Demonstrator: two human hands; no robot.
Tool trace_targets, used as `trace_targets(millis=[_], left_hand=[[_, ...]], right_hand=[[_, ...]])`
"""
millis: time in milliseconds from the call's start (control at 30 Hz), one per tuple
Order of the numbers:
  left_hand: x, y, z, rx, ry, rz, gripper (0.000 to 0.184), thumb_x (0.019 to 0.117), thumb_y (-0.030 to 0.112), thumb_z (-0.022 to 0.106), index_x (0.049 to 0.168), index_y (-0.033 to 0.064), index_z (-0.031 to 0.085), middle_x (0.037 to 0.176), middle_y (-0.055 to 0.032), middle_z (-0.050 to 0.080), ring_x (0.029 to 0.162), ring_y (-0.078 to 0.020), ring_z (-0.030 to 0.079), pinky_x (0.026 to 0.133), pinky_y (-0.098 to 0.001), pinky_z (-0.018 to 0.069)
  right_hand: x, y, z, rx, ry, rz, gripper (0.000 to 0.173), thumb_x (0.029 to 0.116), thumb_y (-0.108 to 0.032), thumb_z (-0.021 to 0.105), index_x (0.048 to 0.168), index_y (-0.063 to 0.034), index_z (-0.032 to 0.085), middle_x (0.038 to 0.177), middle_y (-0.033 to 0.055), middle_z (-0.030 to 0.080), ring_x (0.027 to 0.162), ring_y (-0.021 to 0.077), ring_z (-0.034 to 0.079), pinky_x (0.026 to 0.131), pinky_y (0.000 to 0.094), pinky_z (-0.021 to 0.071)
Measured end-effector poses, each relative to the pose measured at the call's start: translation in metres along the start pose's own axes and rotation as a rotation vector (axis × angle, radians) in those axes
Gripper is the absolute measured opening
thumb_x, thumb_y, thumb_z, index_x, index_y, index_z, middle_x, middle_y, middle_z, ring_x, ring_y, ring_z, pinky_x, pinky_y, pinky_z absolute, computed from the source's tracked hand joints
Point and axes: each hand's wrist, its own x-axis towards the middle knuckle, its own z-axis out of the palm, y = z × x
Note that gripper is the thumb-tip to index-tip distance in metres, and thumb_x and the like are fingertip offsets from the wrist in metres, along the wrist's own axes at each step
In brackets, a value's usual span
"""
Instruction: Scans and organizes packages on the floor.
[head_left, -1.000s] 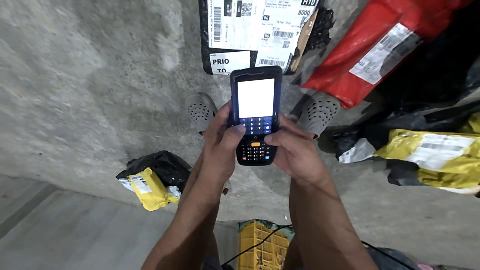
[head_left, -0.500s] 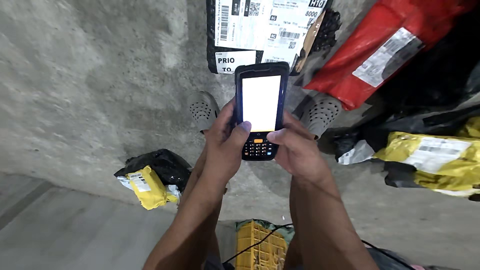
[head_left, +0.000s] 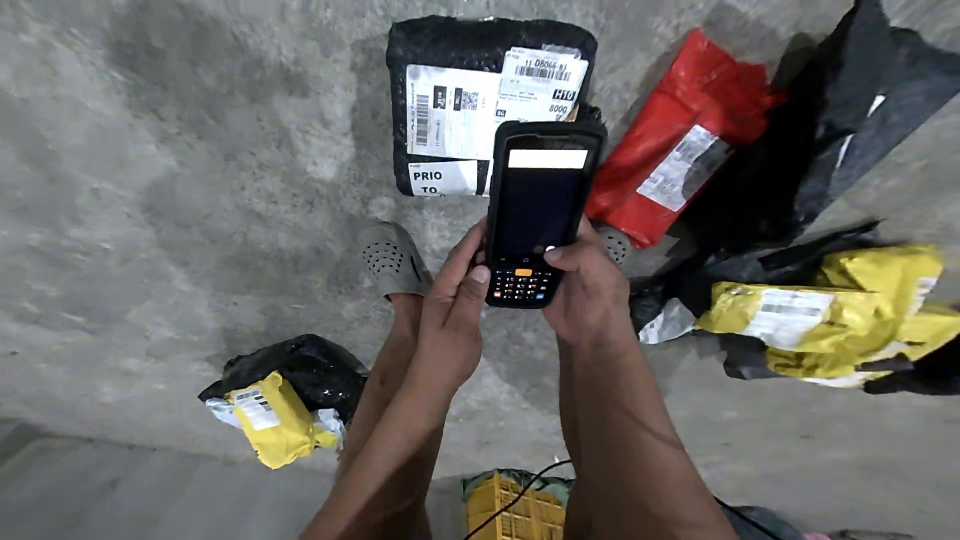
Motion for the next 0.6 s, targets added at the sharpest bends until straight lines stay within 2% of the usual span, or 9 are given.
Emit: trace_targets(millis=[267,367,467,600], left_hand=[[0.0059,0.0035,0.0003,0.002,0.017,0.011,0.046,0.1111,0.021,0.039,0.157,0.0163,0.043,0.148,-0.0074,0.055,0.128,-0.0207,0.059,0.103,-0.0406,0.0539],[0.0071,0.0040,0.0005,0.015,0.020,0.010,0.046,0.1111,0.020,0.039,0.157,0.0172,0.044,0.146,-0.0071,0.056,0.125,-0.0198,0.061,0.098,-0.0386,0.0558],[0.0081,0.0045,0.0008,0.010,0.021,0.009,0.046,0.1112,0.020,0.039,0.156,0.0173,0.044,0.146,-0.0069,0.056,0.124,-0.0198,0.061,0.098,-0.0382,0.0557],[0.0079,0.0032,0.0010,-0.005,0.013,0.007,0.046,0.1112,0.020,0.040,0.157,0.0157,0.044,0.148,-0.0081,0.055,0.129,-0.0219,0.058,0.105,-0.0420,0.0529]], right_hand=[[0.0062,-0.0017,0.0034,0.017,0.033,0.011,0.045,0.0922,-0.013,0.040,0.136,-0.0167,0.048,0.118,0.0037,0.066,0.104,0.0130,0.067,0.085,0.0364,0.0597],[0.0066,-0.0027,0.0041,0.019,0.028,0.015,0.046,0.0923,-0.012,0.038,0.137,-0.0176,0.048,0.118,0.0026,0.066,0.105,0.0120,0.067,0.085,0.0357,0.0598],[0.0079,-0.0017,0.0025,0.028,0.008,-0.005,0.045,0.0935,-0.013,0.037,0.137,-0.0171,0.048,0.119,0.0032,0.065,0.105,0.0129,0.067,0.086,0.0361,0.0595],[0.0071,-0.0018,0.0016,0.036,0.008,-0.008,0.045,0.0930,-0.013,0.038,0.137,-0.0166,0.048,0.120,0.0037,0.065,0.106,0.0133,0.067,0.087,0.0364,0.0595]])
